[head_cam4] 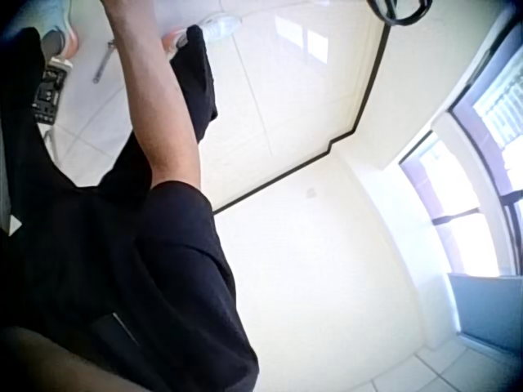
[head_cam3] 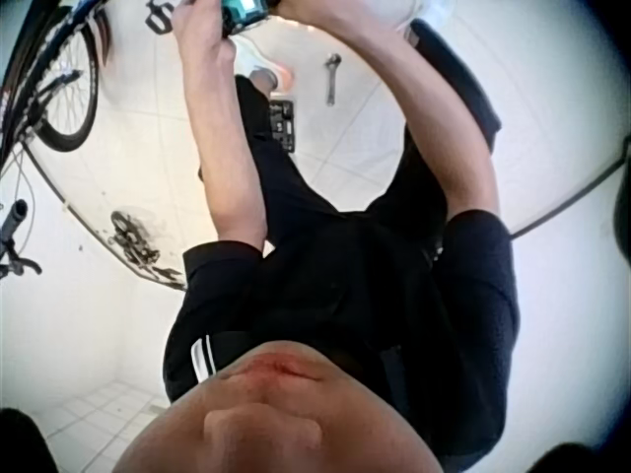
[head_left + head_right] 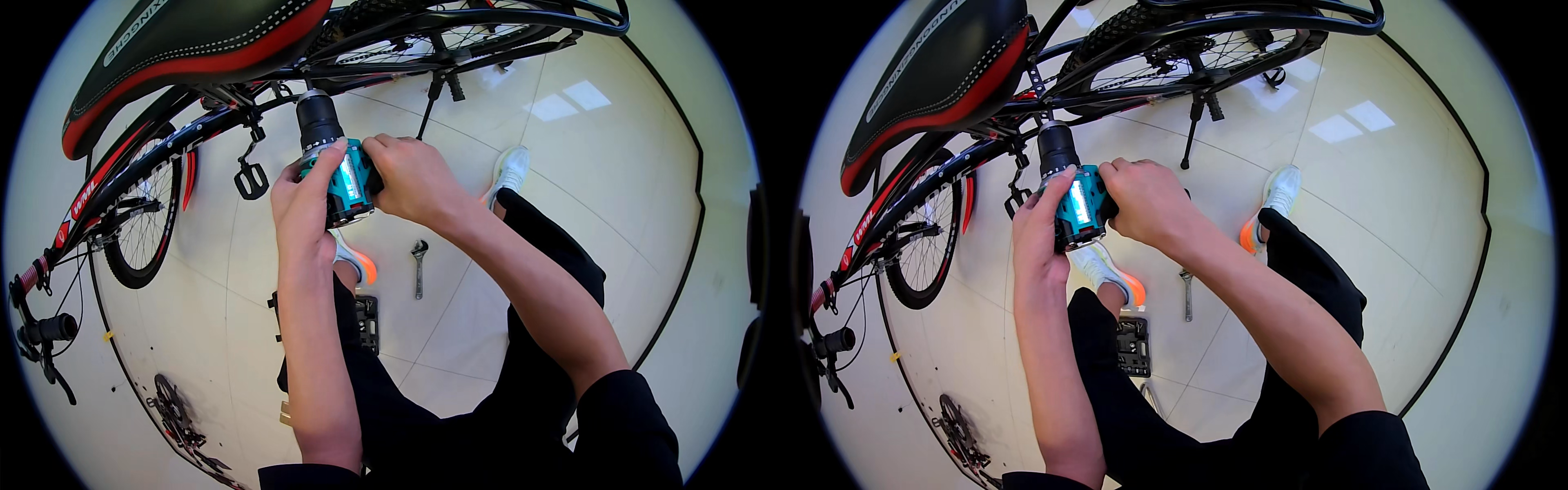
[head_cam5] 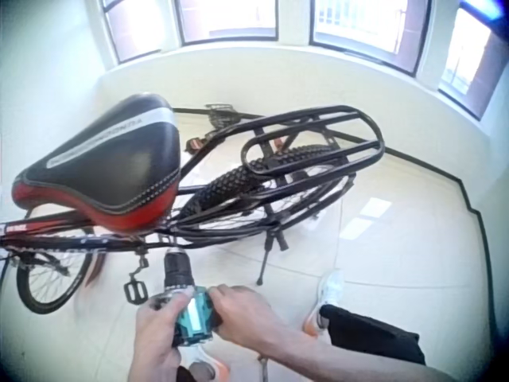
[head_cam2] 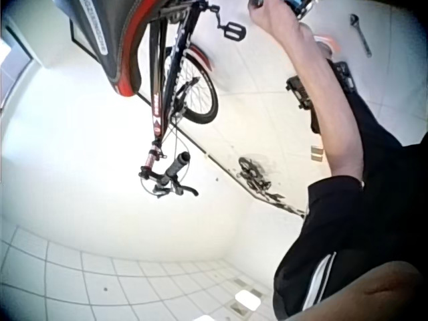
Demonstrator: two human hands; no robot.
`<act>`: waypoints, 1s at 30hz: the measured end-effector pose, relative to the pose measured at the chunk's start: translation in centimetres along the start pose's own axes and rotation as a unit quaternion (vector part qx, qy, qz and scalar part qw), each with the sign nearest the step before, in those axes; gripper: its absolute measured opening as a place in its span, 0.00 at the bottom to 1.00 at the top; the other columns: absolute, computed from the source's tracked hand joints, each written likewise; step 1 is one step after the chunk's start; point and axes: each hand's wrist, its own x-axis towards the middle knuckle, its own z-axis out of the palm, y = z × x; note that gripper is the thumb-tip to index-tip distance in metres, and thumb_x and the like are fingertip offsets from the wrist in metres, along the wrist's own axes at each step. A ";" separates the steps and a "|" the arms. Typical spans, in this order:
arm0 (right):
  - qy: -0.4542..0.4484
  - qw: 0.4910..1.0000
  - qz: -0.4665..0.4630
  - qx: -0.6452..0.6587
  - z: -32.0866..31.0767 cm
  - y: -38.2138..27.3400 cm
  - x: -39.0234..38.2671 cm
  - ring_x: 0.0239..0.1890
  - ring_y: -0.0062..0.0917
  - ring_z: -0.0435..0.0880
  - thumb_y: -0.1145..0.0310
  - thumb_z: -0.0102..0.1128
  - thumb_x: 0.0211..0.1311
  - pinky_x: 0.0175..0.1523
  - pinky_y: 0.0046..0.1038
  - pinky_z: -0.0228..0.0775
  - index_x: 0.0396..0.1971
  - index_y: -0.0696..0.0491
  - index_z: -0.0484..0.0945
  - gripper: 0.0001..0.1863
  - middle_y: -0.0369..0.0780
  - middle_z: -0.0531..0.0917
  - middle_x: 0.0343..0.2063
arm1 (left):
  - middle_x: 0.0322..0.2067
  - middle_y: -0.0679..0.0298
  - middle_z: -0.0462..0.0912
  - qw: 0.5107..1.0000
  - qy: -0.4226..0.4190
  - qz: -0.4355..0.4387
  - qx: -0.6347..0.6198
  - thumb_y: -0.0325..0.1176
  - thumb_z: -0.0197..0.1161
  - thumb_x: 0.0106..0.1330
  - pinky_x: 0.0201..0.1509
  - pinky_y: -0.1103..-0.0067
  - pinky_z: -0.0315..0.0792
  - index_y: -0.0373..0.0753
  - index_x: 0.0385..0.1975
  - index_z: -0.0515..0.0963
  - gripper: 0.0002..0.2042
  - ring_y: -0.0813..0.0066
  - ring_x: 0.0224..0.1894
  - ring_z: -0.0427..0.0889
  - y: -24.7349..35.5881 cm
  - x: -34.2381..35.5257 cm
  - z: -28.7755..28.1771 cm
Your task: The person uses a cordless drill to tighten bolts on the rear rack and handlebar area of a bicycle. They adjust the drill and reposition the bike as needed, then set the drill down and sit back to observe the completed work.
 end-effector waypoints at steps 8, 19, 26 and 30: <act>0.010 1.000 -0.006 0.009 0.1 -0.2 0.1 0.36 0.45 0.81 0.76 0.66 0.38 0.41 0.40 0.74 0.35 0.58 0.73 0.19 0.46 0.80 0.32 | 0.38 0.55 0.80 1.000 0.009 0.009 0.004 0.39 0.77 0.51 0.41 0.79 0.77 0.21 0.49 0.70 0.33 0.74 0.36 0.82 0.1 -0.1 0.0; -0.007 0.999 0.027 0.021 0.4 -0.3 0.1 0.30 0.46 0.82 0.76 0.65 0.40 0.40 0.40 0.76 0.35 0.60 0.70 0.19 0.50 0.81 0.29 | 0.34 0.56 0.80 0.998 0.040 0.040 0.001 0.38 0.76 0.51 0.36 0.80 0.77 0.23 0.42 0.73 0.27 0.75 0.31 0.81 -0.2 -0.6 1.1; -0.045 0.984 0.049 0.167 -0.6 0.4 0.3 0.38 0.49 0.82 0.77 0.61 0.41 0.45 0.38 0.75 0.43 0.62 0.73 0.23 0.54 0.82 0.36 | 0.34 0.56 0.80 0.998 0.043 0.040 -0.010 0.38 0.76 0.50 0.37 0.79 0.78 0.24 0.43 0.73 0.28 0.73 0.32 0.82 -0.4 -0.6 1.0; -0.106 0.929 0.130 0.329 -1.7 2.3 0.8 0.44 0.33 0.83 0.74 0.60 0.46 0.47 0.32 0.72 0.55 0.61 0.72 0.30 0.47 0.83 0.39 | 0.35 0.56 0.80 0.999 0.028 0.016 -0.019 0.38 0.76 0.49 0.37 0.78 0.79 0.26 0.44 0.74 0.28 0.72 0.33 0.83 -0.2 -0.5 0.8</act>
